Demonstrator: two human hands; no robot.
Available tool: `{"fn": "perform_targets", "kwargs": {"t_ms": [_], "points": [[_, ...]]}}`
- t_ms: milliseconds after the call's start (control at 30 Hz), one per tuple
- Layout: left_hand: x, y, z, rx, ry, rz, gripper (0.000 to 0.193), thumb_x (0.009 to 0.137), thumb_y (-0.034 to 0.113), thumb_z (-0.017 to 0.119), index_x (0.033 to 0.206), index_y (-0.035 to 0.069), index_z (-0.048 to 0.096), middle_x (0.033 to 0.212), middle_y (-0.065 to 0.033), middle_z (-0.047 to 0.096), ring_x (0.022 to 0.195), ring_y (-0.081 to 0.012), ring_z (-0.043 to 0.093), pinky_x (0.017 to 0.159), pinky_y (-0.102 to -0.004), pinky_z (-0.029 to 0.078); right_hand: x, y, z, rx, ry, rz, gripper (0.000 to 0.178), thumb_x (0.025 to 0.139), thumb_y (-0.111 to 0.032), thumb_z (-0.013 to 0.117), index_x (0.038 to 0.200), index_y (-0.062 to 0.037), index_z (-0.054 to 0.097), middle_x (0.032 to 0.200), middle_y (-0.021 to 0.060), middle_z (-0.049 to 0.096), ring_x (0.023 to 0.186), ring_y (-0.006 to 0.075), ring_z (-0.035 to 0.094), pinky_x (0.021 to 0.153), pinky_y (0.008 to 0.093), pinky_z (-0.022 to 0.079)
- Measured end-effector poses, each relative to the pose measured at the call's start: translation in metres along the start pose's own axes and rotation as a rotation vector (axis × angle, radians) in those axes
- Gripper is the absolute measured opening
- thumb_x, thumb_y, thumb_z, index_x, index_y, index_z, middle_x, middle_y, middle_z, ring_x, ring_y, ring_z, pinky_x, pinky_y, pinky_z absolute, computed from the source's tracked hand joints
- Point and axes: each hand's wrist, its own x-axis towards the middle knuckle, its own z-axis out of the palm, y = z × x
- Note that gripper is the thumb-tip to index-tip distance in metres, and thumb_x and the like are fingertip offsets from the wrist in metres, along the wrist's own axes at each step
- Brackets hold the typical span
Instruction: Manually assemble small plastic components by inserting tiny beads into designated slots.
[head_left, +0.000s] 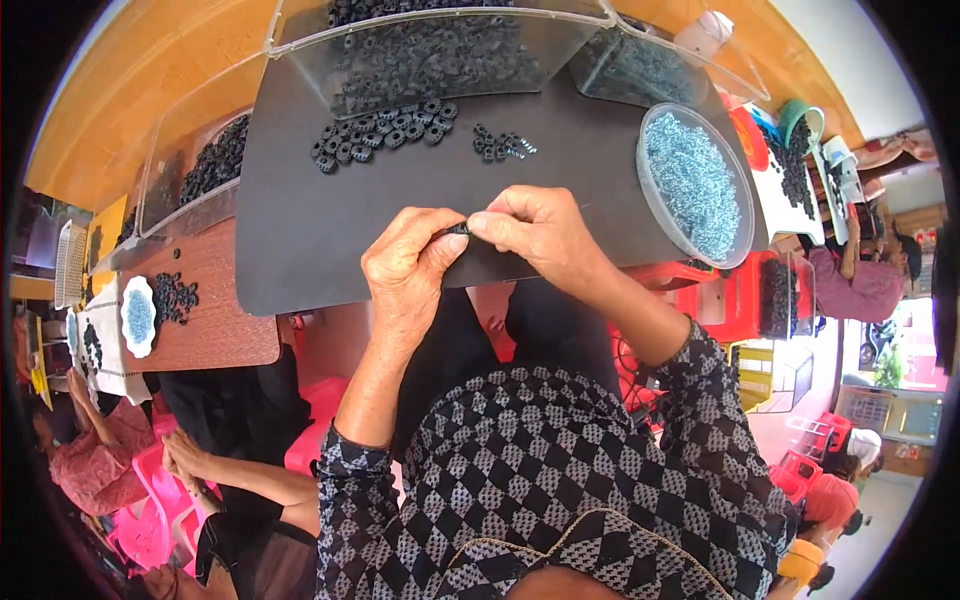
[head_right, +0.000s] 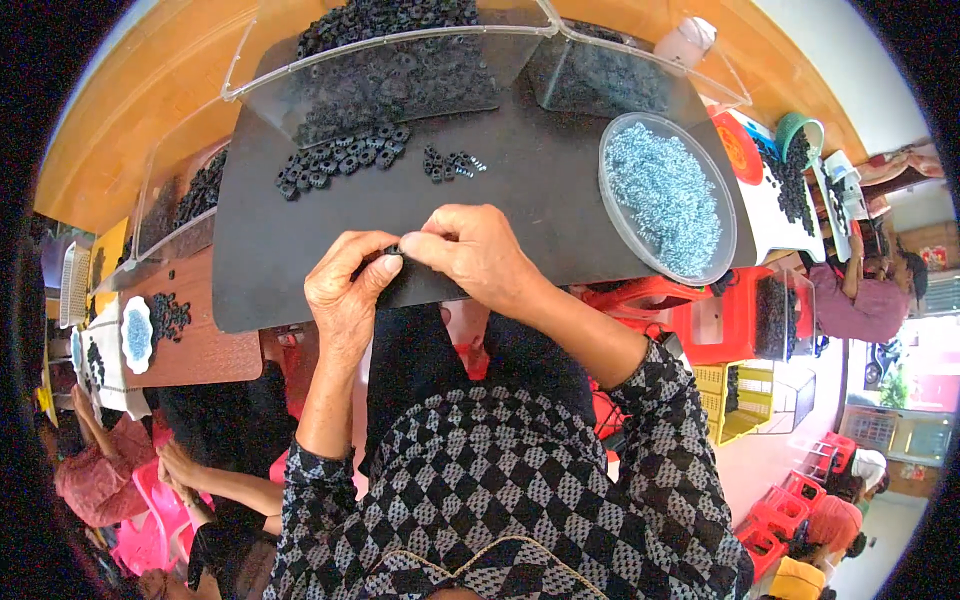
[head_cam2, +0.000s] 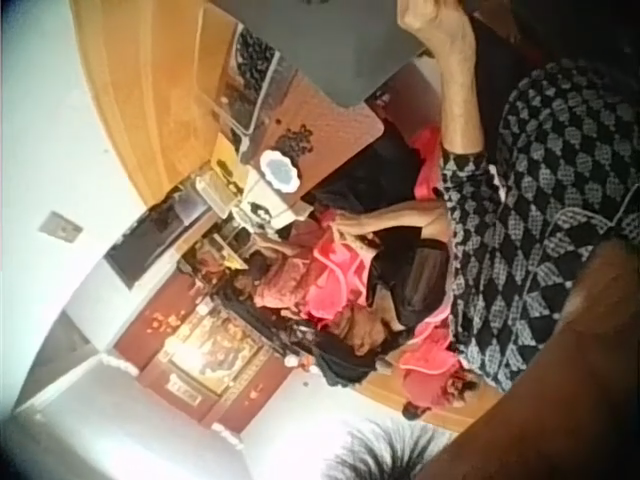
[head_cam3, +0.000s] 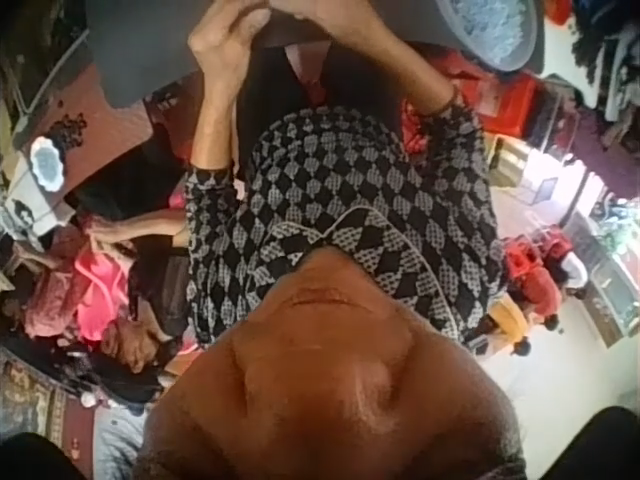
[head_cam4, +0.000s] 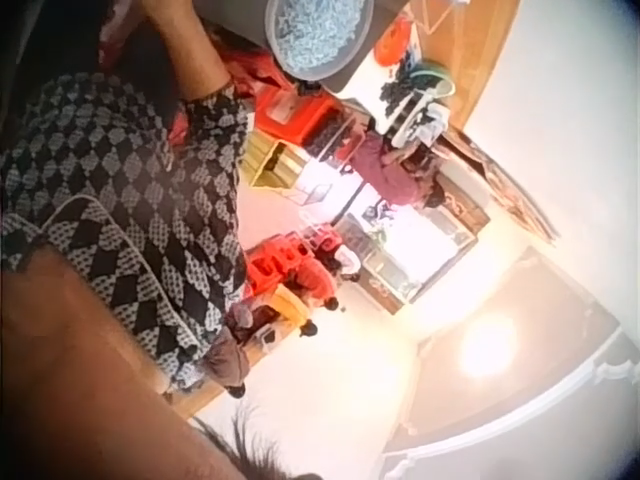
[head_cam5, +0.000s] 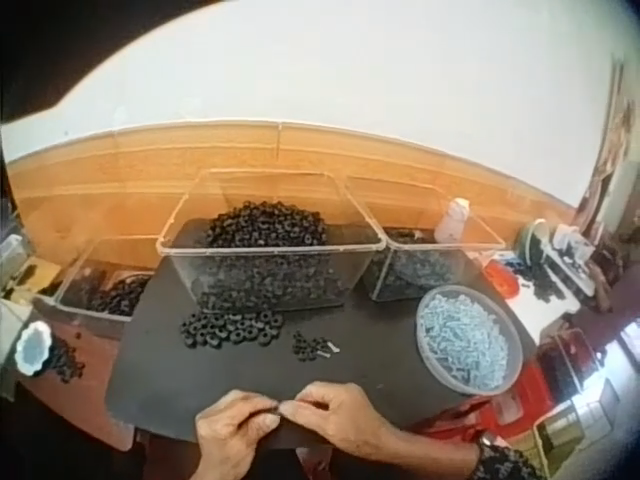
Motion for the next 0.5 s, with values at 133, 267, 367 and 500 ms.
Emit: {"fn": "perform_targets", "kwargs": {"t_ms": [133, 267, 367, 500], "points": [[0.001, -0.004, 0.002, -0.235, 0.039, -0.201, 0.016, 0.075, 0.0, 0.07, 0.09, -0.002, 0.066, 0.08, -0.0028, 0.06, 0.071, -0.01, 0.055, 0.064, -0.0218, 0.045, 0.016, 0.014, -0.024, -0.481, 0.36, -0.482, 0.01, 0.073, -0.011, 0.068, 0.077, -0.0036, 0.062, 0.073, 0.0095, 0.06, 0.071, 0.0286, 0.058, 0.063, 0.038, 0.045], [0.002, -0.008, 0.003, -0.354, 0.064, -0.276, 0.015, 0.076, 0.0, 0.07, 0.09, -0.004, 0.066, 0.078, -0.0011, 0.058, 0.07, -0.0078, 0.052, 0.064, -0.0205, 0.044, 0.039, 0.021, -0.038, -0.675, 0.369, -0.535, 0.016, 0.073, -0.009, 0.07, 0.088, -0.0035, 0.066, 0.075, 0.008, 0.06, 0.067, 0.0218, 0.057, 0.063, 0.0313, 0.046], [0.003, -0.009, 0.004, -0.369, 0.064, -0.271, 0.015, 0.076, 0.0, 0.069, 0.09, -0.004, 0.065, 0.078, -0.001, 0.057, 0.069, -0.0076, 0.052, 0.064, -0.0205, 0.044, 0.052, 0.025, -0.039, -0.897, 0.351, -0.632, 0.017, 0.071, -0.01, 0.071, 0.086, -0.005, 0.066, 0.075, 0.0085, 0.058, 0.072, 0.0246, 0.056, 0.065, 0.0353, 0.046], [0.003, -0.012, 0.003, -0.347, 0.061, -0.232, 0.014, 0.077, 0.001, 0.07, 0.09, -0.003, 0.066, 0.079, -0.0038, 0.061, 0.067, -0.0091, 0.057, 0.062, -0.02, 0.046, 0.061, 0.032, -0.037, -1.093, 0.303, -0.72, 0.012, 0.069, -0.012, 0.069, 0.077, -0.0049, 0.063, 0.075, 0.0101, 0.055, 0.077, 0.0277, 0.054, 0.068, 0.039, 0.044]]}}
